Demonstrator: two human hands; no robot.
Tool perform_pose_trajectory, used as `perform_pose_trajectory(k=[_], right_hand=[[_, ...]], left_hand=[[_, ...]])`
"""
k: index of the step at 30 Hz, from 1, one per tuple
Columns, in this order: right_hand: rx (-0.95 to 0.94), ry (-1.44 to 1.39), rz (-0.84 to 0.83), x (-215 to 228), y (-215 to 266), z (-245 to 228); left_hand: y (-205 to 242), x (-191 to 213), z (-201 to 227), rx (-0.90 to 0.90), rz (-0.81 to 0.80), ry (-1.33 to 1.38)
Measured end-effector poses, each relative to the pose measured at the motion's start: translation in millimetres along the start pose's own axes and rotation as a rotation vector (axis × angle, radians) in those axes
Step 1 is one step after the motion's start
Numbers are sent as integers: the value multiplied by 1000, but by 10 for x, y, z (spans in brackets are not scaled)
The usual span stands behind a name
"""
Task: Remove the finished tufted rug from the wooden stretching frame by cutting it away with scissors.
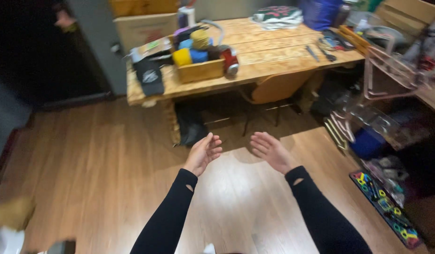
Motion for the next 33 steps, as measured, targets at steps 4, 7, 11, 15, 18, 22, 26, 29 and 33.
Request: perform_pose_trajectory(k=[4, 7, 11, 15, 18, 22, 26, 29, 33], right_hand=[[138, 21, 182, 853, -187, -880], [210, -2, 269, 1361, -323, -1426], [295, -127, 297, 2061, -724, -2078], [354, -190, 219, 2692, -1306, -2762], [346, -171, 225, 2964, -1668, -3353], [273, -220, 273, 3303, -2195, -4002], [251, -195, 303, 3593, -2665, -4420], [237, -156, 348, 3862, -3053, -4645], [263, -202, 359, 4305, -3617, -5013]], left_hand=[[-877, -651, 356, 33, -138, -96], [-1583, -1174, 442, 29, -229, -141], [-2376, -2019, 586, -15, -361, -154], [-3154, -2795, 693, -11, -446, -126], [-3722, -3292, 782, 9, -454, -84], [-4454, -3689, 936, -11, -390, -109], [-5248, -3912, 784, 35, -344, -79], [-5881, -4097, 710, 19, -376, -59], [-6861, -4282, 522, -4, -372, -108]])
Point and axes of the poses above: each hand's wrist, its own y-axis away from the middle knuckle, its own x-axis out of the back of the hand, z = x × y, the point moved 10 cm from there along -y, towards the middle knuckle, and after that the axes turned 13 degrees about -y, right-handed, at the moved point
